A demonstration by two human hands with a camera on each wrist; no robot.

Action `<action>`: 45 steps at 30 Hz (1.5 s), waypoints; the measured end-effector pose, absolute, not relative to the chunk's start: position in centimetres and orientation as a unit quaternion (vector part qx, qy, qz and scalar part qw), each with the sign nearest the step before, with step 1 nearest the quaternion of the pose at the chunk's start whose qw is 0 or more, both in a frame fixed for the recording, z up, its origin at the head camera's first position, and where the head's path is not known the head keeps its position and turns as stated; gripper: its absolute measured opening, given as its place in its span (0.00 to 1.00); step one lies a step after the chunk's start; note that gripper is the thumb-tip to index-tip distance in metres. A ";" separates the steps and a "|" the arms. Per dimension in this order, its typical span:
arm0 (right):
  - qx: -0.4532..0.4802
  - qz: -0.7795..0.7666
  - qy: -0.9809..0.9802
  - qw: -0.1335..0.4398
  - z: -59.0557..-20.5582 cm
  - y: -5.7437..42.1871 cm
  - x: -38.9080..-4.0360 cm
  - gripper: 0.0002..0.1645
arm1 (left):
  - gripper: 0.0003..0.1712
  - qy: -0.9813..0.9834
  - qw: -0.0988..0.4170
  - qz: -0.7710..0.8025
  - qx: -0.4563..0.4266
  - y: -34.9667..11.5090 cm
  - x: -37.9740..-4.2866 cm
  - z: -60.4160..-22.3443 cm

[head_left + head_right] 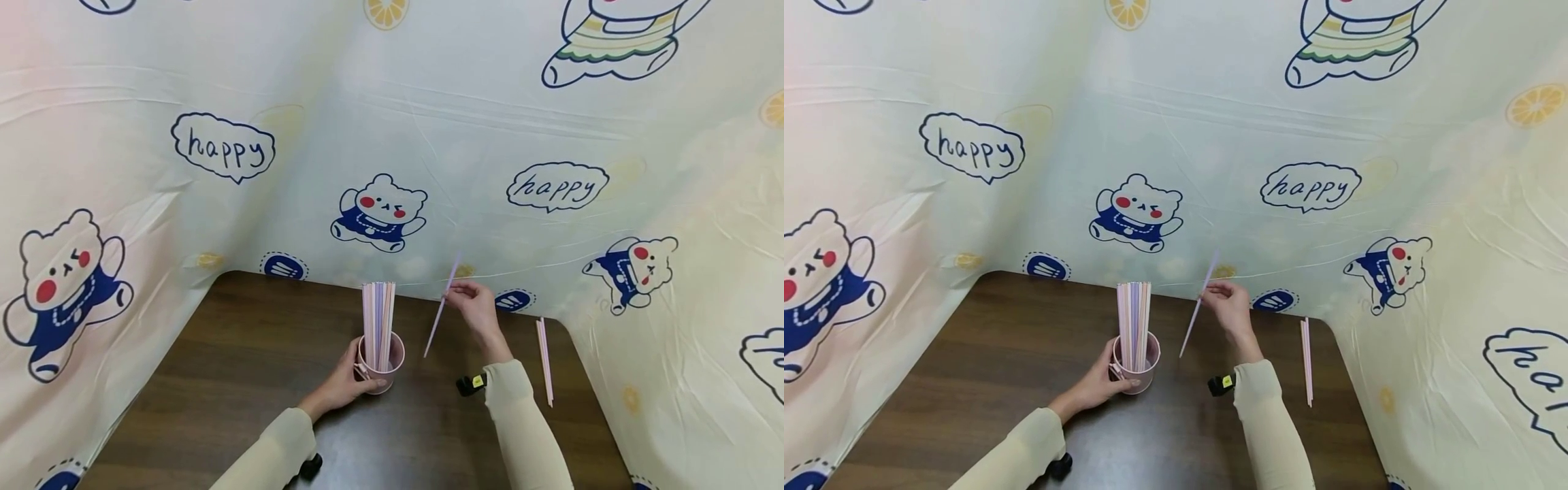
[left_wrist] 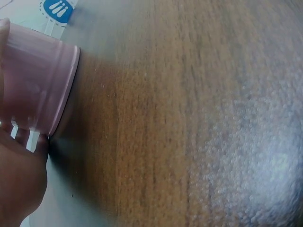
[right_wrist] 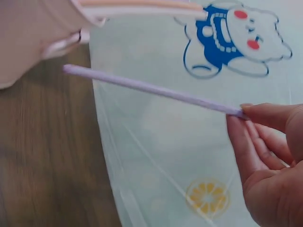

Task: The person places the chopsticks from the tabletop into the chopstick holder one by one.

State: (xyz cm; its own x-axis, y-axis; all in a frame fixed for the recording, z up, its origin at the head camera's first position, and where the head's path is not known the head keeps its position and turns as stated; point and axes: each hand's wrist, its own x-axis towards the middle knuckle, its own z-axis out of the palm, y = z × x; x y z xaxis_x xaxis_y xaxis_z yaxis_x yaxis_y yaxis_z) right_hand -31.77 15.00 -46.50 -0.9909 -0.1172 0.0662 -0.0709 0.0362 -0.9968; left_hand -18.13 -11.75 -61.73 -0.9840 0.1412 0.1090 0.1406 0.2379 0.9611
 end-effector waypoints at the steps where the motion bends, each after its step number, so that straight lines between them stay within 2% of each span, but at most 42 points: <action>1: -0.074 -0.697 0.713 0.012 -46.3 14.7 -31.6 0.15 | 0.58 0.786 0.000 0.612 0.090 -11.7 -18.2 -61.7; 9: -0.130 -0.720 0.681 -0.022 -45.1 12.5 -30.4 0.14 | 0.57 0.779 -0.026 0.618 0.106 -11.7 -18.3 -61.7; 15: -0.166 -0.695 0.699 -0.026 -46.3 11.3 -30.2 0.17 | 0.57 0.781 -0.027 0.615 0.107 -11.7 -18.4 -61.8; 24: -0.212 -0.629 0.747 0.002 -48.9 9.9 -29.1 0.09 | 0.58 0.777 -0.002 0.622 0.096 -11.7 -18.2 -61.6; 45: -0.245 -0.606 0.756 0.034 -52.8 8.9 -28.1 0.12 | 0.58 0.780 0.001 0.618 0.096 -11.6 -18.2 -61.7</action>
